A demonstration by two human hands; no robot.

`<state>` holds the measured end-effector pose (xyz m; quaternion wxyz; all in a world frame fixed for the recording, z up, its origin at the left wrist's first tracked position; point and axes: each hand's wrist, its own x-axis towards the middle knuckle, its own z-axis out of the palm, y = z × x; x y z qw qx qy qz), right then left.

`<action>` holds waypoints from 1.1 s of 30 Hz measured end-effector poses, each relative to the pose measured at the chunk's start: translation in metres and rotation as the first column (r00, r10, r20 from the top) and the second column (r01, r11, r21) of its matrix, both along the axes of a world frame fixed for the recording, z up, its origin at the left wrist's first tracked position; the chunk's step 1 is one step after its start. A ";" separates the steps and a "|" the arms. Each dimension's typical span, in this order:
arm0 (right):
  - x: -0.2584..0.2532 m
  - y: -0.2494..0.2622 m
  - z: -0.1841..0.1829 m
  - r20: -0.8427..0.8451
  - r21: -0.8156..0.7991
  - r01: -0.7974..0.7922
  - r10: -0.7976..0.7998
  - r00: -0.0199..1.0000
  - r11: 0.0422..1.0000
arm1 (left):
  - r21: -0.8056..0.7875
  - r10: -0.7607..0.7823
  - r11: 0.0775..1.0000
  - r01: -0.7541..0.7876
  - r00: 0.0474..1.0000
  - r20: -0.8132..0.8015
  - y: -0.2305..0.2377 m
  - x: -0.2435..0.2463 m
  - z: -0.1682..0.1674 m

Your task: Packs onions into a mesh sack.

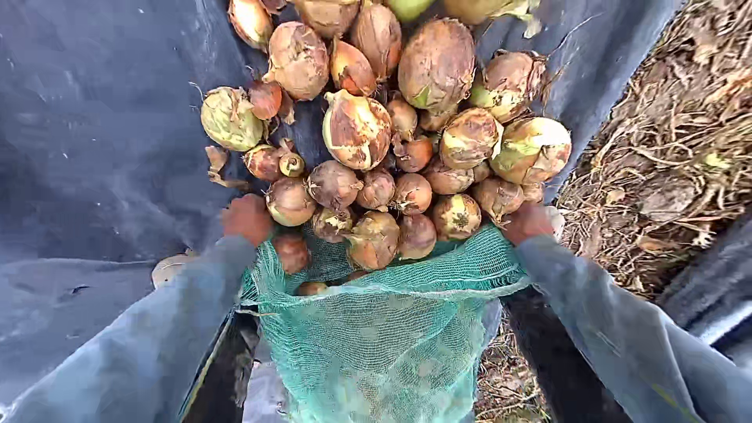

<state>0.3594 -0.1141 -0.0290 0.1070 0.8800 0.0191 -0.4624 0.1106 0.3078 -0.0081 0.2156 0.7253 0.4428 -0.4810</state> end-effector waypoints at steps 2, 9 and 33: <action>0.030 0.013 0.001 0.055 0.050 -0.069 0.066 0.996 0.996 | -0.011 -0.032 0.999 0.033 0.998 0.048 0.008 0.009 -0.003; 0.097 0.037 0.032 -0.166 0.509 0.349 -0.308 0.937 0.787 | 0.057 0.254 0.958 -0.282 0.923 0.289 0.054 0.024 0.020; 0.063 0.189 0.021 -0.471 0.460 0.135 0.113 0.875 0.877 | -0.757 0.795 0.478 -0.446 0.587 0.156 -0.054 0.120 0.027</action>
